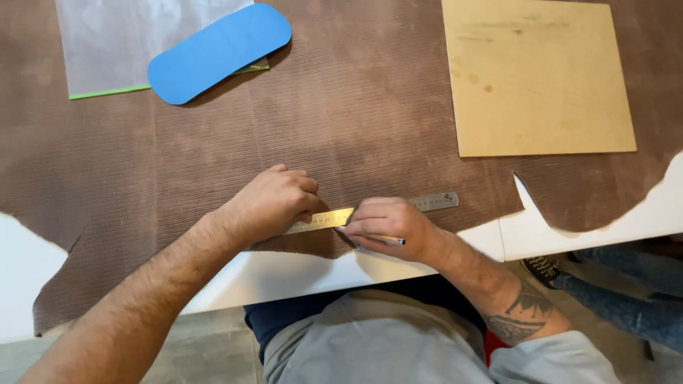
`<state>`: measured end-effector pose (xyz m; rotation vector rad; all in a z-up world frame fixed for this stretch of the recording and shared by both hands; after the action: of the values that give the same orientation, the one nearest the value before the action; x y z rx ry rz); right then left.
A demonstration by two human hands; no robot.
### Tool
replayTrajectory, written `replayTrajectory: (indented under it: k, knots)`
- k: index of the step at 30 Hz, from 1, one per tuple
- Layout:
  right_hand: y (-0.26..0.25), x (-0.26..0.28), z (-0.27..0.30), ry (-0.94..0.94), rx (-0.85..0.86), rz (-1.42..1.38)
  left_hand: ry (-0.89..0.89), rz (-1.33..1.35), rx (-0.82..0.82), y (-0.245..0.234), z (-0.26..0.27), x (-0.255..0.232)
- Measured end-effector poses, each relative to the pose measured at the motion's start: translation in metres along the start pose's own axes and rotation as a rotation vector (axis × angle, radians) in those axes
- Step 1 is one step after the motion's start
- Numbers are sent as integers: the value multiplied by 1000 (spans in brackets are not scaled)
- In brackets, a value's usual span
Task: Tracing a pattern onto a leather hide using a template and pencil, then cutting the shape out with scissors.
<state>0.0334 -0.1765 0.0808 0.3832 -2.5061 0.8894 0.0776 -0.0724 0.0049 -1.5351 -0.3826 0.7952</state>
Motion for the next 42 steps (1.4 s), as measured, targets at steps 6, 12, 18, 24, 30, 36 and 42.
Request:
replayTrajectory:
  k: [6,12,18,24,30,36,42]
  knots:
    - [-1,-4,0,31,17,25,29,-221,131,13,2,1]
    - [6,-1,-3,18,37,41,37,-171,39,0,17,3]
    - [38,-4,-11,-56,24,117,80,-142,-79,-3,26,9]
    - [45,-12,-10,-59,13,99,83,-127,-119,6,38,16]
    - [44,-14,-10,-42,35,27,12,-103,-66,-18,48,24]
    - [43,-13,-11,-6,22,29,-62,-126,41,-6,50,39]
    - [63,-6,-24,-66,44,63,-77,-37,71,-16,51,33]
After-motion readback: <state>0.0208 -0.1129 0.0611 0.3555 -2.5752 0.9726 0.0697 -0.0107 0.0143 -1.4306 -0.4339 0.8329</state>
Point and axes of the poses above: each hand's wrist, its own z-axis away from the middle knuckle, its own y-axis out of the palm, x = y × z, the point moved 10 cm from there along -z, towards the middle knuckle, and after that the axes turned 12 degrees about -y, right-handed, at the moved point
